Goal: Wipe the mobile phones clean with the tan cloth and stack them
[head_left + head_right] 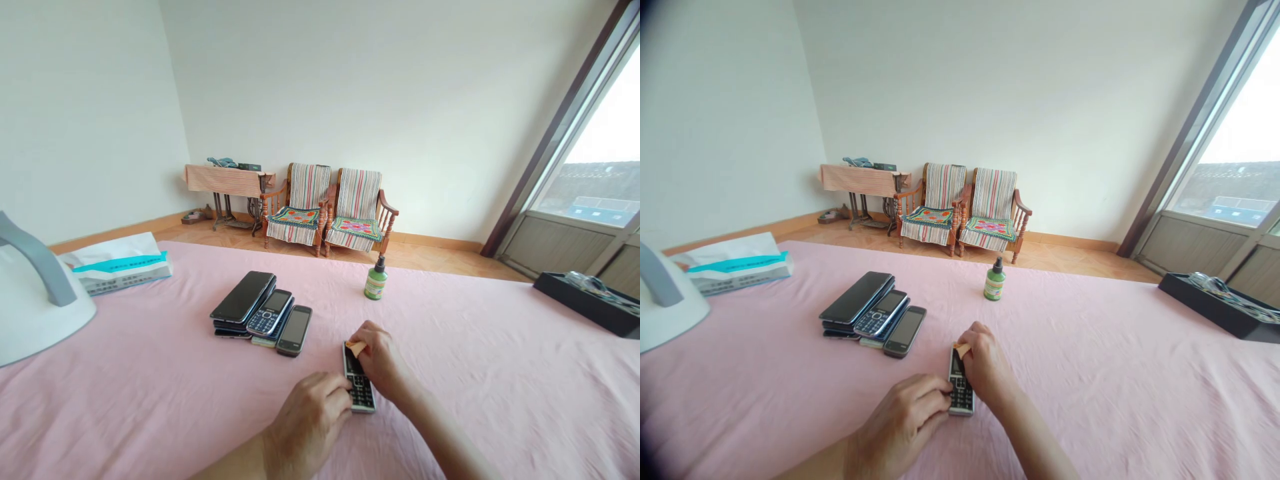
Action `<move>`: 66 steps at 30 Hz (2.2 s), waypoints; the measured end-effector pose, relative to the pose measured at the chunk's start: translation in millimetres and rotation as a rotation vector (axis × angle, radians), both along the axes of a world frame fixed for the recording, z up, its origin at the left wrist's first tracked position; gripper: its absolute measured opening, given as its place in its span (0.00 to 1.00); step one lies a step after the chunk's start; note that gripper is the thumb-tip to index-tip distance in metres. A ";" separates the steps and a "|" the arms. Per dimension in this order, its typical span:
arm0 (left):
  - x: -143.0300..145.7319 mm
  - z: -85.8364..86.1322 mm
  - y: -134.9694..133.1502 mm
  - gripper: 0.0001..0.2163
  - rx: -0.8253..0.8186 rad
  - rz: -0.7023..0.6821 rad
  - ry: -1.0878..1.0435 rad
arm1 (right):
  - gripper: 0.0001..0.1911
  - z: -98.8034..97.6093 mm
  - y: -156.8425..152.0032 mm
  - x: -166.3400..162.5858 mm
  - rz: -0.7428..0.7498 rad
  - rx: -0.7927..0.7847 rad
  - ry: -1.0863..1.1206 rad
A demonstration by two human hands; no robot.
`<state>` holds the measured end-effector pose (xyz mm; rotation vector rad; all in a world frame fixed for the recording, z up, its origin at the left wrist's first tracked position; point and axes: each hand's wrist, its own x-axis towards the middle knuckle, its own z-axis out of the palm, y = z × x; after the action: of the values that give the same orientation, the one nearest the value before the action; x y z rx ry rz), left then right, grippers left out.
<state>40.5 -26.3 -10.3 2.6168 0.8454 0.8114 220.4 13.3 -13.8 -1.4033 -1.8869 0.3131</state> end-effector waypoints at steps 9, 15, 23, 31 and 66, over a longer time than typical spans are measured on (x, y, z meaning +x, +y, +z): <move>0.4 5.4 0.4 0.07 -0.134 -0.002 -0.034 | 0.14 7.8 -24.1 1.1 0.027 -0.052 0.049; -2.8 3.5 11.2 0.31 -0.365 0.084 -0.217 | 0.13 13.0 -43.7 9.0 0.107 -0.119 0.020; -1.0 -4.3 18.2 0.44 -0.482 0.039 -0.249 | 0.15 21.2 -49.8 -6.9 0.176 -0.119 0.003; -1.0 -0.6 13.6 0.42 -0.437 0.076 -0.207 | 0.16 20.0 -61.6 8.6 0.231 -0.207 0.065; -2.3 -5.9 16.0 0.38 -0.343 0.066 -0.151 | 0.16 26.0 -69.6 -4.2 0.295 -0.233 0.099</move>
<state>38.2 -10.3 -16.2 2.2126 0.9387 0.7904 216.3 -56.2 12.2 -1.2263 -2.0237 0.7542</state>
